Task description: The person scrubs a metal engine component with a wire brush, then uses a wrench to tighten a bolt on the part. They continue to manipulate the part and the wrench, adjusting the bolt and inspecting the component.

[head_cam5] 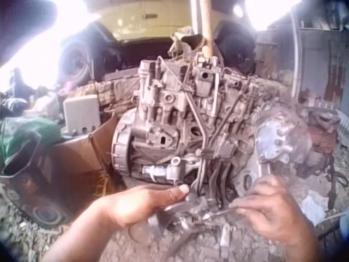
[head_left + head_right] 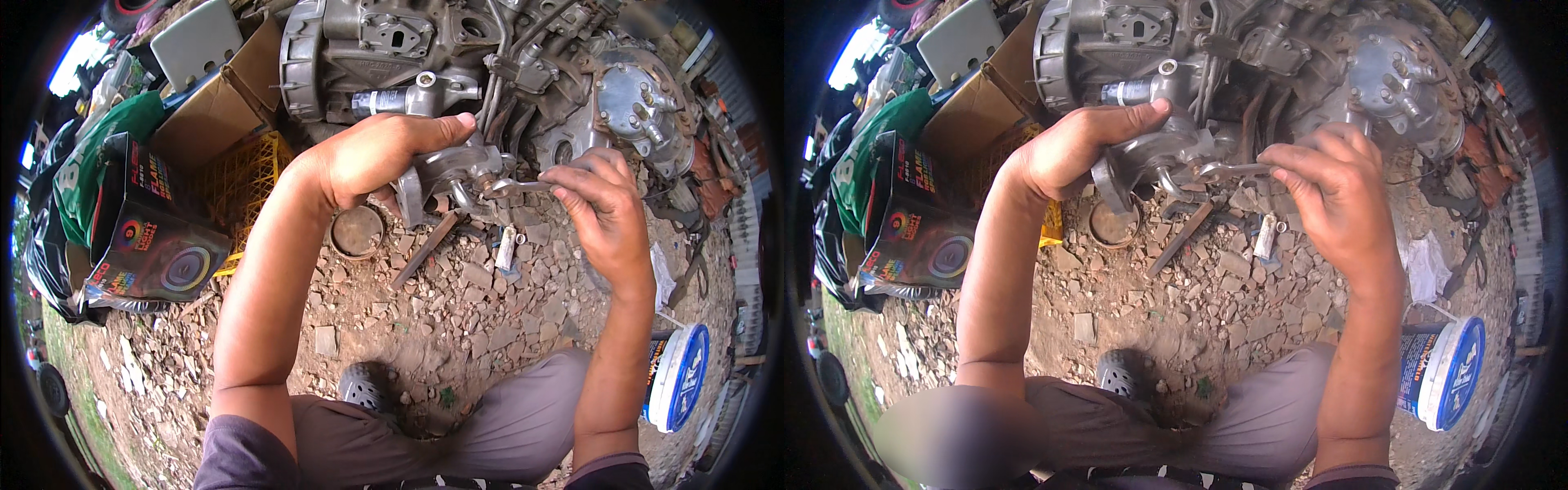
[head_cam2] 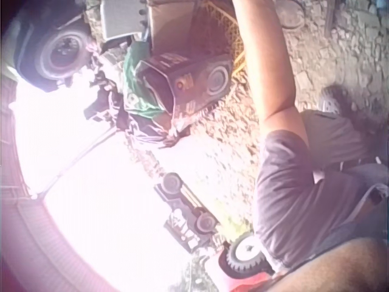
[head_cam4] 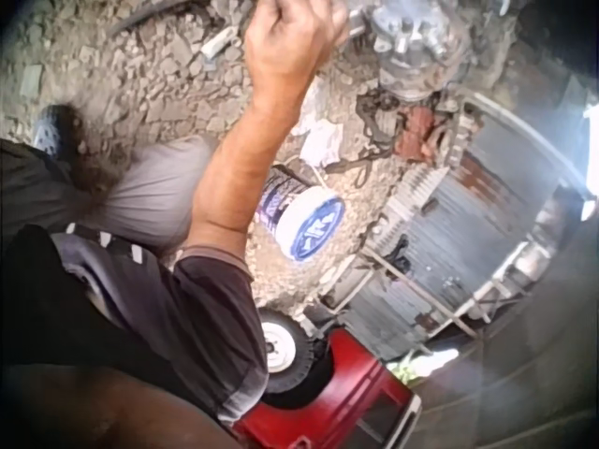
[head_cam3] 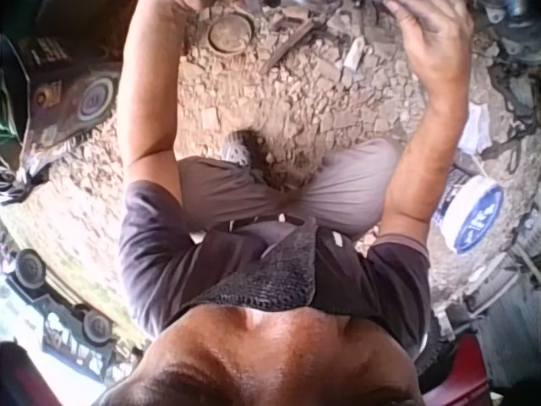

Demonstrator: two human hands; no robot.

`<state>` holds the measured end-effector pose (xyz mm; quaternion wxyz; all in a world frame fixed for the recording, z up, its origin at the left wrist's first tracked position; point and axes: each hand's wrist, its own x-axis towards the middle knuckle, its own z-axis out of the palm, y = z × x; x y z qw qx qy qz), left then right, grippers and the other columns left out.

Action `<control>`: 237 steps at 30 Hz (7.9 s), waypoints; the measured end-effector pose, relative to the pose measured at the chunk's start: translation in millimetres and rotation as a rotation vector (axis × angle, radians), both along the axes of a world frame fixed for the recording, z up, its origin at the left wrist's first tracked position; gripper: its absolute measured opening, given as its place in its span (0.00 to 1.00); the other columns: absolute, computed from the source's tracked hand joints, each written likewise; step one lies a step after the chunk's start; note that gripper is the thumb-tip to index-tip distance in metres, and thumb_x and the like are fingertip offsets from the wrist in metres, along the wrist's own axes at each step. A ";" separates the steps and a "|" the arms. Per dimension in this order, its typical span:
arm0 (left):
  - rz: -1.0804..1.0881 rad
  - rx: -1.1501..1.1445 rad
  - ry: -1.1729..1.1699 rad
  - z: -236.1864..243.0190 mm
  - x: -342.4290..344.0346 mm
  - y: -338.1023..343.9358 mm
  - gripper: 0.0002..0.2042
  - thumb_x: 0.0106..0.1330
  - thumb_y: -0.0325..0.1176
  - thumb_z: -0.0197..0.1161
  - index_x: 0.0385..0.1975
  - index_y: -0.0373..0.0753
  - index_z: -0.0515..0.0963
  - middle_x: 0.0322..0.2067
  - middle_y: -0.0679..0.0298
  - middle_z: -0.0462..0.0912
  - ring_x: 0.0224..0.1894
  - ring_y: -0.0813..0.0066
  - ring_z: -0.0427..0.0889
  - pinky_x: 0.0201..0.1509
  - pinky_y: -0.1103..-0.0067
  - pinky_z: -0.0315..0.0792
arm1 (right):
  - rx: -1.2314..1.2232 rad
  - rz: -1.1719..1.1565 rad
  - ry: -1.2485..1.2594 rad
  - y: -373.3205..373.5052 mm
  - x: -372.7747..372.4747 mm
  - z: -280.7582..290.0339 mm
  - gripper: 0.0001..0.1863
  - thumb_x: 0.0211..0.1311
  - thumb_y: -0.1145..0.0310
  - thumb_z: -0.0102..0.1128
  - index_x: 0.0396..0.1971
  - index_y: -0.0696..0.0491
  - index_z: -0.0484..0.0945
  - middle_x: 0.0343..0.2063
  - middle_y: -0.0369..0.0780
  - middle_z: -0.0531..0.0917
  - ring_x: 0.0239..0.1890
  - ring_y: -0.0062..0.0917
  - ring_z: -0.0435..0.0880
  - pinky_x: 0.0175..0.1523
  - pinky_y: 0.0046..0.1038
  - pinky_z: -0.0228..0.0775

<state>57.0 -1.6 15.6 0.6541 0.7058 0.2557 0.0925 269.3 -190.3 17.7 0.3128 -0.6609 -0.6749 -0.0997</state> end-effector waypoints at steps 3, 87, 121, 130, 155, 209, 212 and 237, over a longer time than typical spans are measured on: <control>-0.031 0.065 0.084 -0.2 -1.9 0.8 0.31 0.72 0.62 0.50 0.52 0.39 0.82 0.34 0.62 0.87 0.29 0.75 0.85 0.30 0.75 0.79 | -0.022 -0.002 0.002 0.5 -5.3 2.2 0.08 0.56 0.72 0.68 0.36 0.50 0.89 0.30 0.36 0.83 0.44 0.33 0.76 0.55 0.35 0.65; 0.075 0.218 -0.154 26.6 -1.2 -10.2 0.27 0.72 0.53 0.56 0.54 0.32 0.81 0.49 0.52 0.86 0.52 0.70 0.81 0.59 0.75 0.71 | 0.184 -0.016 -0.061 9.1 6.6 -3.6 0.10 0.60 0.74 0.63 0.41 0.48 0.87 0.36 0.37 0.83 0.48 0.36 0.74 0.58 0.36 0.64; 0.018 0.380 0.068 16.9 1.0 -25.4 0.29 0.68 0.54 0.60 0.56 0.32 0.79 0.51 0.44 0.83 0.57 0.57 0.81 0.64 0.71 0.70 | -0.087 -0.101 -0.279 5.3 -25.3 2.4 0.11 0.55 0.70 0.69 0.39 0.46 0.87 0.35 0.33 0.82 0.51 0.33 0.75 0.57 0.39 0.58; 0.038 0.155 -0.079 23.5 -1.8 -27.2 0.26 0.70 0.47 0.62 0.57 0.29 0.78 0.49 0.52 0.85 0.54 0.71 0.81 0.62 0.77 0.71 | 0.095 -0.025 -0.225 9.8 -9.5 2.0 0.08 0.53 0.72 0.69 0.34 0.49 0.87 0.29 0.34 0.81 0.47 0.33 0.75 0.56 0.37 0.59; 0.157 -0.643 -0.720 13.6 34.5 -63.7 0.25 0.79 0.50 0.48 0.66 0.38 0.68 0.58 0.60 0.77 0.57 0.71 0.78 0.63 0.72 0.71 | 0.069 0.492 1.728 35.8 -45.3 -60.9 0.25 0.78 0.53 0.45 0.71 0.39 0.59 0.65 0.35 0.71 0.68 0.28 0.69 0.70 0.46 0.62; 0.024 0.476 0.201 45.7 -0.7 -45.8 0.39 0.61 0.56 0.67 0.60 0.26 0.73 0.46 0.42 0.85 0.50 0.61 0.84 0.55 0.73 0.75 | -0.078 -0.006 -0.301 -5.7 -17.7 19.2 0.18 0.47 0.78 0.66 0.38 0.43 0.90 0.35 0.36 0.81 0.49 0.35 0.76 0.61 0.39 0.61; 0.038 0.550 0.194 46.6 0.4 -47.6 0.39 0.61 0.56 0.68 0.60 0.25 0.73 0.45 0.42 0.85 0.50 0.62 0.85 0.55 0.73 0.75 | -0.083 -0.008 -0.320 -5.9 -19.7 20.5 0.18 0.47 0.78 0.67 0.38 0.43 0.90 0.35 0.36 0.81 0.50 0.35 0.76 0.61 0.39 0.60; 0.047 0.545 0.113 48.2 -1.0 -58.1 0.33 0.61 0.50 0.69 0.57 0.25 0.76 0.37 0.45 0.87 0.42 0.66 0.87 0.49 0.74 0.77 | -0.049 -0.075 -0.397 -17.7 -41.7 34.2 0.13 0.47 0.74 0.69 0.36 0.44 0.90 0.31 0.35 0.81 0.46 0.34 0.78 0.53 0.39 0.59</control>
